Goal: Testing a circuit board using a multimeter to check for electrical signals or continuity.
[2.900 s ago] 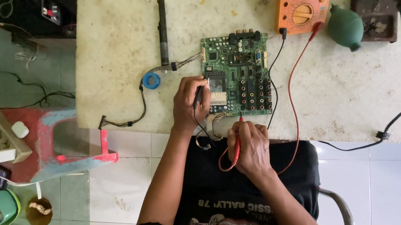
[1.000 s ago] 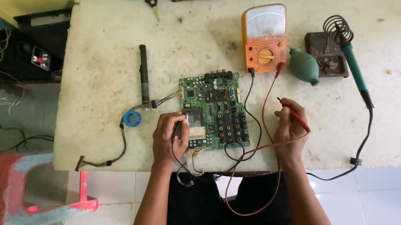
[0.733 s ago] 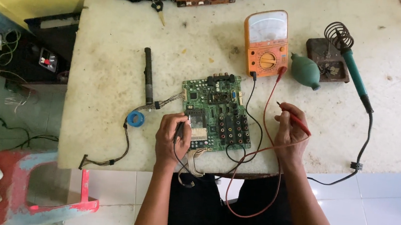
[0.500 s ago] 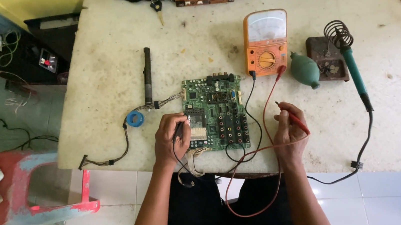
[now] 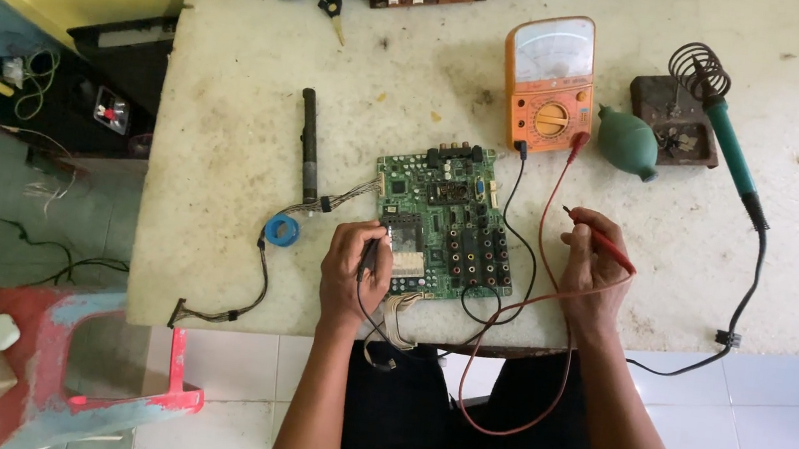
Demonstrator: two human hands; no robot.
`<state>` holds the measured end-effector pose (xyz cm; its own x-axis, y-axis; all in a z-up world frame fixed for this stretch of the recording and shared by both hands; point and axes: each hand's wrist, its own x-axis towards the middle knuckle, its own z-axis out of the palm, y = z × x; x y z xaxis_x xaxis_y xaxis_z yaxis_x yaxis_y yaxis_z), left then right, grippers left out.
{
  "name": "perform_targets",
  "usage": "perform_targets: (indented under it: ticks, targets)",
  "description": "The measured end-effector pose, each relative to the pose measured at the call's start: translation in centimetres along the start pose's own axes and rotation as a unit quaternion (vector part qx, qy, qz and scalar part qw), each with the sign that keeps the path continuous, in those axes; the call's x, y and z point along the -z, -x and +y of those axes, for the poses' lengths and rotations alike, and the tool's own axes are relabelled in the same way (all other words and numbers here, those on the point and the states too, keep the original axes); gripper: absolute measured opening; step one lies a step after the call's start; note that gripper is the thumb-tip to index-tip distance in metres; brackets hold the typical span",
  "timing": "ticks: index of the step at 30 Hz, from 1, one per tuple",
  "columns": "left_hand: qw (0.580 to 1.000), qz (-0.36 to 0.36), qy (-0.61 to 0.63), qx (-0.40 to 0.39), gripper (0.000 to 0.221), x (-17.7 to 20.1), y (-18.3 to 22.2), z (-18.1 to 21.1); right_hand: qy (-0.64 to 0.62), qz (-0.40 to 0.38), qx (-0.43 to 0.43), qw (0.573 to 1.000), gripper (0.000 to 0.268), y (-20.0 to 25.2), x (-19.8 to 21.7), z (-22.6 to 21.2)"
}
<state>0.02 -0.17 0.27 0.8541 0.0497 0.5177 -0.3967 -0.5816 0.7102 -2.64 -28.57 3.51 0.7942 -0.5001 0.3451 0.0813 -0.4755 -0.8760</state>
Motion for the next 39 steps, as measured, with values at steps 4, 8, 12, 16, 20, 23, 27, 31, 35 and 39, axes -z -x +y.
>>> perform_targets:
  ticks: [4, 8, 12, 16, 20, 23, 27, 31, 35, 39]
  targets:
    - [1.000, -0.001, -0.003, -0.002, 0.005, 0.1, 0.0, 0.0, -0.004, 0.001, 0.004, 1.000, 0.017, 0.0, 0.0, -0.1]
    - [1.000, -0.011, 0.000, 0.013, 0.003, 0.2, 0.0, 0.1, -0.004, 0.007, -0.001, 1.000, 0.016, 0.0, 0.0, 0.0]
    - [1.000, -0.013, 0.005, 0.021, 0.002, 0.3, 0.0, 0.1, 0.002, 0.007, -0.001, 1.000, 0.016, -0.1, 0.0, -0.4]
    - [1.000, -0.010, 0.005, 0.017, 0.003, 0.2, -0.1, 0.2, 0.007, 0.004, -0.010, 1.000, 0.016, -0.1, 0.0, 0.1]
    - [1.000, -0.005, -0.002, 0.017, 0.004, 0.0, 0.0, -0.1, 0.001, 0.005, -0.012, 1.000, 0.016, -0.1, 0.0, -0.2]
    - [1.000, -0.008, -0.009, 0.018, 0.004, 0.0, 0.2, -0.3, -0.006, -0.001, -0.016, 1.000, 0.017, 0.0, -0.1, 0.0]
    - [1.000, -0.016, 0.007, 0.025, 0.003, 0.2, 0.1, -0.2, -0.012, 0.003, -0.017, 1.000, 0.017, 0.0, -0.1, 0.1]
    - [0.999, -0.016, 0.009, 0.029, 0.003, 0.2, 0.1, -0.1, -0.014, -0.003, -0.015, 1.000, 0.016, 0.1, 0.0, 0.8]
    - [1.000, -0.012, 0.007, 0.016, 0.005, 0.3, 0.0, 0.3, -0.029, -0.005, -0.007, 1.000, 0.016, 0.2, 0.0, 0.2]
    - [1.000, -0.009, 0.010, 0.014, 0.004, 0.2, 0.1, 0.1, -0.032, -0.010, 0.012, 0.999, 0.016, 0.2, 0.0, 0.6]
